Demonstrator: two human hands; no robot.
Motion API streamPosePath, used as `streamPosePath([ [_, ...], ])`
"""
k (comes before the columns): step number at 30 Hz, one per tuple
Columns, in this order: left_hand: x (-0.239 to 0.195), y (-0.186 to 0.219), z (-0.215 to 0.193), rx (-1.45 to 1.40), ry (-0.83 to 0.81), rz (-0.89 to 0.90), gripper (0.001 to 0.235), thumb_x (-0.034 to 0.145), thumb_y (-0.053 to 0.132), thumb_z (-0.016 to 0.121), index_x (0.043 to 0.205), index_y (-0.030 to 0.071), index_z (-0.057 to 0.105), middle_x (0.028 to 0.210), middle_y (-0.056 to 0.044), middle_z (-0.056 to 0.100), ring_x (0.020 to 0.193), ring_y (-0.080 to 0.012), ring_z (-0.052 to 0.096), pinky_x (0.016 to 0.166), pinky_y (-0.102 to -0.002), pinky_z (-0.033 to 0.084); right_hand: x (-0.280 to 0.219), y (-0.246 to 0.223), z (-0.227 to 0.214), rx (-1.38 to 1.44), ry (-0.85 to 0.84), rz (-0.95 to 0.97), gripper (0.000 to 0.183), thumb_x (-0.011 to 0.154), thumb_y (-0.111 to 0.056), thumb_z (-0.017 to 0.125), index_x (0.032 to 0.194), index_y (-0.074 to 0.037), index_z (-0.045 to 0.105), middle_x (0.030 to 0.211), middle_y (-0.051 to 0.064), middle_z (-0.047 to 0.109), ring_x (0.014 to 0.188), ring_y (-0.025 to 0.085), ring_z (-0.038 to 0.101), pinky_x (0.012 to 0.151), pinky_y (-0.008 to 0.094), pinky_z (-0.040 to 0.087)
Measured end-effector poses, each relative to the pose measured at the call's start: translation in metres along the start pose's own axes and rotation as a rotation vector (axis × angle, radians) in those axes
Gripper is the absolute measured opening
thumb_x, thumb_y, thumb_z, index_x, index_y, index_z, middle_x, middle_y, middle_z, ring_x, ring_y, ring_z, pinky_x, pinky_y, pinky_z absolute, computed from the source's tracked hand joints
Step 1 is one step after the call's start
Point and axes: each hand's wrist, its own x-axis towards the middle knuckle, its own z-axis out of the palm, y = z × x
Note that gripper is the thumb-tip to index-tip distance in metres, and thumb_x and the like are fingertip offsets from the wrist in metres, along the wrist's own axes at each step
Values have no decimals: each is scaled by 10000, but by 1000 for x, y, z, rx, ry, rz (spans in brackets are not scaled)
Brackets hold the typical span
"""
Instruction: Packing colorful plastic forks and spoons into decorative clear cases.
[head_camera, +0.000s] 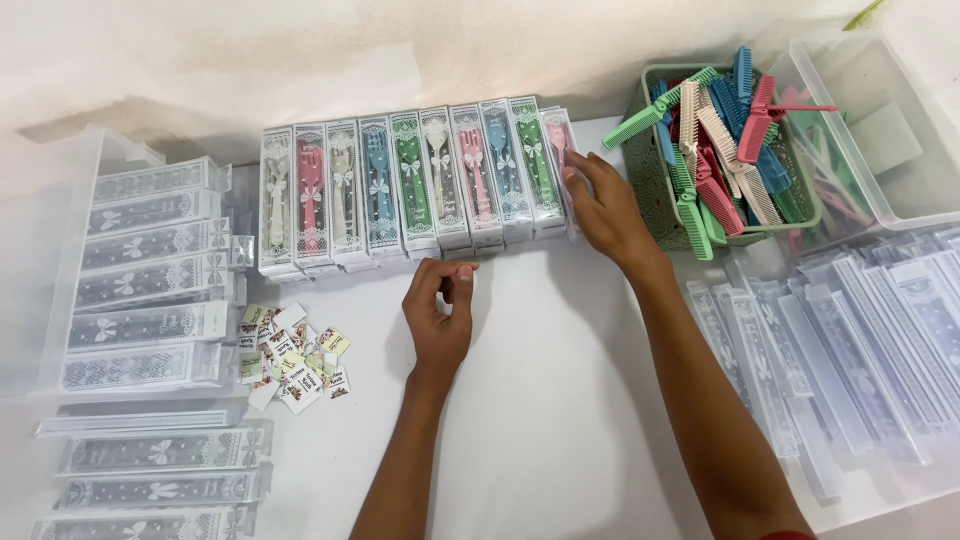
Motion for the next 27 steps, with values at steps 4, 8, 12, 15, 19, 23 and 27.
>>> streamPosePath([
  [4,0,-1,0,3,-2,-15,102,1040,77,643,976,27,705,820,3,579,697,-72,414,631,-243,367,13,-14,-5,-101,-219,205,595,1053,-463,392,1570,-168,395,1580,265,311,1486,412,248,1162,508,250],
  [8,-1,-4,0,-16,-4,-48,108,1040,87,646,973,29,708,790,23,590,691,-66,404,628,-241,356,19,-18,-10,-82,-228,166,611,1048,-476,383,1589,-191,379,1422,281,519,1390,412,444,1213,471,332],
  [12,-1,-5,0,-18,-12,-74,108,1037,87,638,992,29,718,748,37,561,691,-56,415,621,-238,359,-7,-30,-14,-94,-129,151,589,1037,-461,408,1563,-200,439,1429,291,457,1359,413,458,1152,496,361],
  [15,-1,-8,-1,13,-4,-66,105,1032,79,643,985,18,715,745,38,588,678,-59,412,619,-240,363,-41,-17,-2,-151,37,-143,503,1121,-369,512,1524,-71,553,1509,375,379,1415,511,358,1109,547,374],
  [19,-3,-11,0,2,-28,-69,111,1041,86,634,999,21,713,706,40,550,660,-51,426,614,-235,366,-89,-21,18,-94,301,-214,205,1041,-213,651,1116,-36,722,1317,256,580,1195,370,588,986,462,498],
  [23,-4,-6,-2,21,-36,-65,117,1042,84,626,1002,12,709,701,35,558,661,-49,440,615,-235,367,-106,-9,34,41,36,-148,277,956,-158,730,719,-27,669,724,91,692,589,192,628,564,342,501],
  [27,-8,-7,-7,17,-20,-125,130,1042,95,618,999,11,706,698,35,574,635,-49,462,605,-227,370,-107,-20,33,-41,-120,-402,342,899,-162,761,630,-19,605,612,86,604,490,220,533,493,363,444],
])
